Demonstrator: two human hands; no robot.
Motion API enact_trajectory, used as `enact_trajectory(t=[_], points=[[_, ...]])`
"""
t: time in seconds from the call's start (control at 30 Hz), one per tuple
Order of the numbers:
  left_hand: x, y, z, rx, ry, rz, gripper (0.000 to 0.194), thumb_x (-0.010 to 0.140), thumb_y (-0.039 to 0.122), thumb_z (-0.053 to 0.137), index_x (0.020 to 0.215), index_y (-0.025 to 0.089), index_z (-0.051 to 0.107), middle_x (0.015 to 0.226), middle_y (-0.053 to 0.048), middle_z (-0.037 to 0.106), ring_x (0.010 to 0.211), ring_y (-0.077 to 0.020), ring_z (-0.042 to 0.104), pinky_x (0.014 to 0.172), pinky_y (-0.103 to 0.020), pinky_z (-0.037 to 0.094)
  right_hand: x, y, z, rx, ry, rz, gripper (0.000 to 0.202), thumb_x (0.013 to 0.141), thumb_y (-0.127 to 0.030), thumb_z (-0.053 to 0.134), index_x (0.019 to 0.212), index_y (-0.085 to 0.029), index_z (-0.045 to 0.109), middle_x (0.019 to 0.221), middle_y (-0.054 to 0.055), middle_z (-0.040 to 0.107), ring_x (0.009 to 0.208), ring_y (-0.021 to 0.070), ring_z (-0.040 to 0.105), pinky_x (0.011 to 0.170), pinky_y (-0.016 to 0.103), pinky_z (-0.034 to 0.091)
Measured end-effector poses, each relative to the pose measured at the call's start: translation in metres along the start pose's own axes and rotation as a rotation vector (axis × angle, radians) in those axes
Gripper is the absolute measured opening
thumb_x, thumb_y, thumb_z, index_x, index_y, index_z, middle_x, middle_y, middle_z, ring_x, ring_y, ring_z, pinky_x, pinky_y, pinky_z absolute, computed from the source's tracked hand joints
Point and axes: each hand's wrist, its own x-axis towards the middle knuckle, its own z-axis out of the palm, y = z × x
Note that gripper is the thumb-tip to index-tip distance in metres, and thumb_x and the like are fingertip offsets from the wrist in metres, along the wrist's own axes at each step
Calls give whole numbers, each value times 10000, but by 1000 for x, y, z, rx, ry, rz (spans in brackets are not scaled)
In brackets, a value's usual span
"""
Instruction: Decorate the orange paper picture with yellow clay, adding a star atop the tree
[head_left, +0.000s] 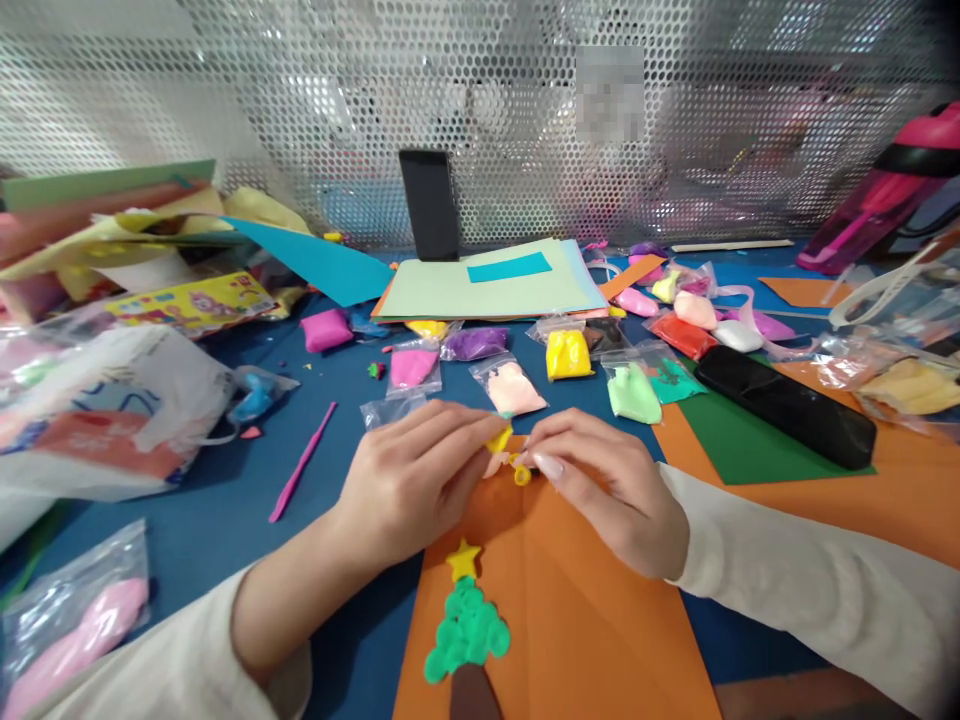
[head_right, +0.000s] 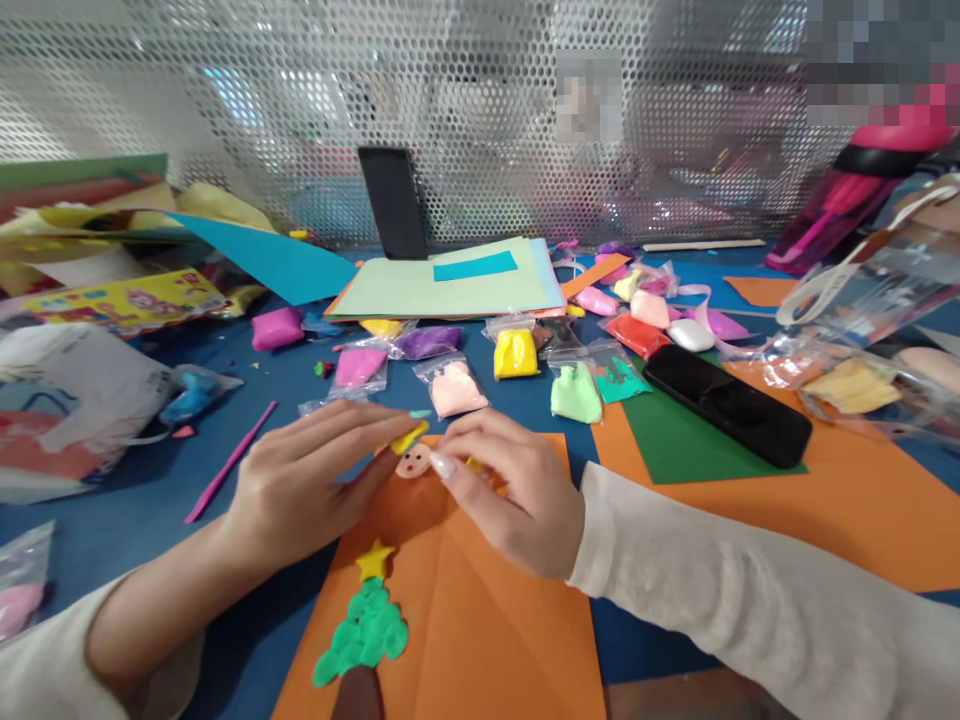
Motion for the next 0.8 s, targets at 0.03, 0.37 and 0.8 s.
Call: enact_trajectory(t=[0.03,0.37,0.8], points=[[1,-3,0,60,9,-35,181,843,81,520,997,151,583,877,-39,684,786,-140,641,691,-228,510,3,4,-4,-77,30,-29,151,899,-189,483,911,-155,630,941,78,623,908,158,611,795,291,509],[1,-16,0,179,21,-240,64,849,226,512,878,174,536,815,-27,638,723,-148,621,597,-231,474,42,73,-63,-862,-208,-154,448,927,-429,438,1295,-190,532,1350,162,460,1281,308,407,1013,506,386],[1,-6,3,47,-13,-176,140,883,228,475,989,150,525,716,-20,639,621,-126,613,548,-214,464,38,78,-53,-959,69,-70,472,801,-478,606,1043,-72,607,1096,185,619,1040,300,575,893,420,468]])
